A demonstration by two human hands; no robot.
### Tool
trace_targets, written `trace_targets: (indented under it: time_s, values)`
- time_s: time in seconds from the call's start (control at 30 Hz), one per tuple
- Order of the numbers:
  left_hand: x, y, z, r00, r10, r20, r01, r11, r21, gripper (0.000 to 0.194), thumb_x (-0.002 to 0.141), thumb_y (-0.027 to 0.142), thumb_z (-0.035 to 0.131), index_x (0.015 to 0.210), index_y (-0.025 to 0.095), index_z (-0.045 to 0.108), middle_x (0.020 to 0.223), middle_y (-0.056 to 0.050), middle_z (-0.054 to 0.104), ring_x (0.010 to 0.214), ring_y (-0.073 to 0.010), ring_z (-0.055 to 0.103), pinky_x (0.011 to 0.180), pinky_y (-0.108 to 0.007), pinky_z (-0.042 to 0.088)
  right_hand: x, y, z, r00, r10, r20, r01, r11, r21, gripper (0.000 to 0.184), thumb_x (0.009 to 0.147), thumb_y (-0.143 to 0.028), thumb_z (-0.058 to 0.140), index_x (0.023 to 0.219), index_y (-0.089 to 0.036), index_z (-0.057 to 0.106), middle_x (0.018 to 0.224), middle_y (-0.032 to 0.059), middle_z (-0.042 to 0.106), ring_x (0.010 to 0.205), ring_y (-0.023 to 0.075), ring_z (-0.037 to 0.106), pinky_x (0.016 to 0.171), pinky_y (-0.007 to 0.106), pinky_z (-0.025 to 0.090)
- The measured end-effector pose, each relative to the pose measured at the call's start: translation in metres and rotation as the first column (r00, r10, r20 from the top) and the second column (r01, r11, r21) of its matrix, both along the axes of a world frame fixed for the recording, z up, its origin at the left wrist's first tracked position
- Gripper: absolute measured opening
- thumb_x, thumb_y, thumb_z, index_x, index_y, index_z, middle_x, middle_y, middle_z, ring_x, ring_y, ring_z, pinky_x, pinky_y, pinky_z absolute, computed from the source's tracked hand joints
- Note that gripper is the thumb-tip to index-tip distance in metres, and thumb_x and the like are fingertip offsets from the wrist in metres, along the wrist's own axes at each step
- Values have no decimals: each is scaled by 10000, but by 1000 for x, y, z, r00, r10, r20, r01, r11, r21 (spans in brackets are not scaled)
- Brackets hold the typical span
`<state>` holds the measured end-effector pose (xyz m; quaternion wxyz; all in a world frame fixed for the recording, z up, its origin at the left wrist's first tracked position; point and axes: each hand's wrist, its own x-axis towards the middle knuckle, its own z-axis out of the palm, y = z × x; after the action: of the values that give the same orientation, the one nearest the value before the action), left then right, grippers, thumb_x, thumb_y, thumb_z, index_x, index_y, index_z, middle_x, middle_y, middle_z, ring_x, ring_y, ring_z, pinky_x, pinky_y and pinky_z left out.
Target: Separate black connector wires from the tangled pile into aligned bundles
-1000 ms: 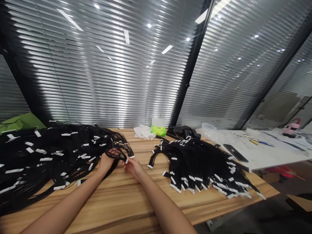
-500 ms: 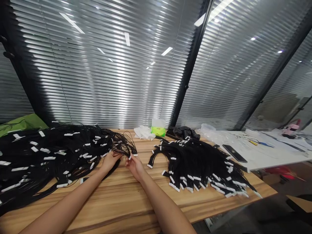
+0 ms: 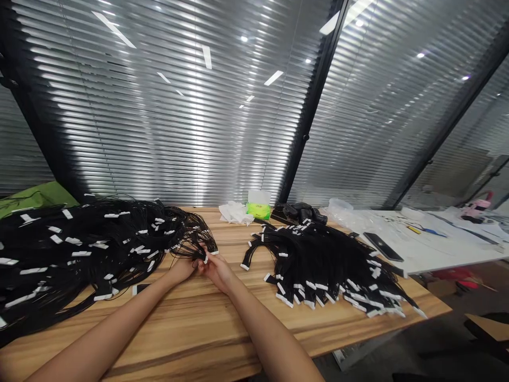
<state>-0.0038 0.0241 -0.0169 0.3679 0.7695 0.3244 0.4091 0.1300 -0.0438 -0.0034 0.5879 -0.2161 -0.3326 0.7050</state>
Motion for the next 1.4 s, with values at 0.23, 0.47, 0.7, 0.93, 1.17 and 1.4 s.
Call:
trace_targets:
  time_s: [0.23, 0.47, 0.7, 0.93, 1.17, 1.4]
  values:
    - [-1, 4, 7, 999, 3, 46, -2, 1000, -22, 240, 796, 335, 444, 745, 192, 630, 766, -67, 690, 750, -222, 624, 815, -405, 526, 0, -2, 3, 1000, -1, 30, 0, 1000, 12, 227, 744, -376, 736, 765, -175, 633, 654, 7, 582, 578, 112, 478, 574, 244, 382]
    - [5, 8, 16, 993, -19, 116, 26, 998, -59, 344, 805, 495, 471, 706, 187, 588, 698, -63, 661, 653, -195, 608, 668, -350, 547, 0, 0, 0, 996, -7, 94, 5, 1000, 16, 272, 717, -415, 755, 761, -174, 637, 656, 12, 596, 591, 114, 494, 577, 246, 376]
    - [8, 0, 16, 996, -35, 78, 38, 999, -37, 339, 792, 487, 515, 689, 187, 635, 576, -19, 622, 561, -170, 565, 590, -317, 524, 0, 3, -2, 979, -79, 190, 71, 996, 45, 341, 649, -460, 777, 789, -173, 656, 675, 23, 611, 601, 133, 519, 555, 251, 381]
    - [5, 7, 10, 992, 99, 75, -100, 995, 7, 292, 817, 388, 497, 861, 170, 687, 850, -71, 716, 898, -236, 632, 882, -408, 498, 13, 20, -10, 879, -366, 305, 352, 930, 103, 397, 664, -566, 708, 686, -180, 616, 600, 4, 592, 516, 116, 458, 517, 252, 347]
    - [-2, 0, 14, 965, 263, 21, -263, 958, 112, 247, 834, 367, 535, 894, 177, 681, 953, -61, 659, 808, -185, 562, 775, -320, 456, 25, 30, -18, 729, -552, 405, 536, 828, 164, 427, 684, -618, 652, 684, -198, 573, 526, -34, 537, 463, 111, 403, 475, 252, 307]
    - [-3, -14, 26, 963, 253, -93, -200, 901, 386, 220, 888, 355, 543, 961, 240, 715, 957, -48, 657, 918, -202, 563, 850, -327, 428, 23, 28, -20, 672, -571, 471, 542, 813, 211, 408, 719, -609, 614, 694, -206, 558, 486, -60, 468, 465, 117, 395, 491, 255, 306]
